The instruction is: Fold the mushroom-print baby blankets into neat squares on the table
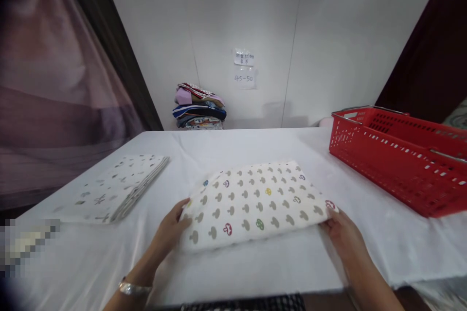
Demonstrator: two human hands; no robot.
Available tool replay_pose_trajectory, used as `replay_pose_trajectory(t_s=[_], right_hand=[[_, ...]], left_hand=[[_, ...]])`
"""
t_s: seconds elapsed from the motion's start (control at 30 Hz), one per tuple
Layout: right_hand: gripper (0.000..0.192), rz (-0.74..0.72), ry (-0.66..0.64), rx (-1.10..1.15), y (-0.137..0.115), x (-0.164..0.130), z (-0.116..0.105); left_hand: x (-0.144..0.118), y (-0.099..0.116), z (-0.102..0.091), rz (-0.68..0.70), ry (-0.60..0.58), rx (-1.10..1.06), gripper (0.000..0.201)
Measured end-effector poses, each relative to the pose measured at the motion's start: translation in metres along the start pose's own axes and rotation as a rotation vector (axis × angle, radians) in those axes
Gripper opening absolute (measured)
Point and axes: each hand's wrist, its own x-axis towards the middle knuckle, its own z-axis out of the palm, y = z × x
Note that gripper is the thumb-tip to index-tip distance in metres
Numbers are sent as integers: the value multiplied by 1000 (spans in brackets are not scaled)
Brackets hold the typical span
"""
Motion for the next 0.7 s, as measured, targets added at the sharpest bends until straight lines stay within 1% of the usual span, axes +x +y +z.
replay_pose_trajectory(t_s=[0.03,0.1,0.17,0.2,0.23,0.27,0.33,0.43,0.47,0.5,0.53,0.6,0.67,0.7], right_hand=[[32,-10,26,-22,3,-6,-9],[40,-88,121,-128,2,-14,-18],[45,-223,227,-357,-6,-16,-17],[46,-291,248,-490,-12,-15,-13],[45,-353,230,-616,-18,-12,-7],[43,-415,187,-720,-23,-8,1],[38,-569,57,-853,-32,2,23],[30,-869,-151,-987,-39,23,65],[29,-925,-226,-1041,-40,32,80],[29,-950,-303,-1091,-40,42,96],[30,-946,-389,-1141,-38,52,111],[34,-897,-524,-1249,-35,75,138],[40,-826,-626,-1405,-30,98,160],[44,-771,-660,-1500,-29,109,168]], left_hand=[[-1,-8,-2,-20,-37,40,55],[-1,-18,-4,-42,-60,89,53],[4,-17,-5,-55,-50,131,54],[8,-14,-5,-56,-44,158,55],[13,-10,-5,-53,-39,193,56],[19,-4,-3,-42,-30,238,56],[31,8,1,7,-7,349,55],[52,31,13,174,14,520,51],[59,40,19,242,1,567,49],[66,48,26,310,-22,610,46],[74,55,34,372,-48,651,43],[89,68,51,449,-105,724,41],[105,74,66,461,-166,799,44],[113,75,73,442,-206,835,47]])
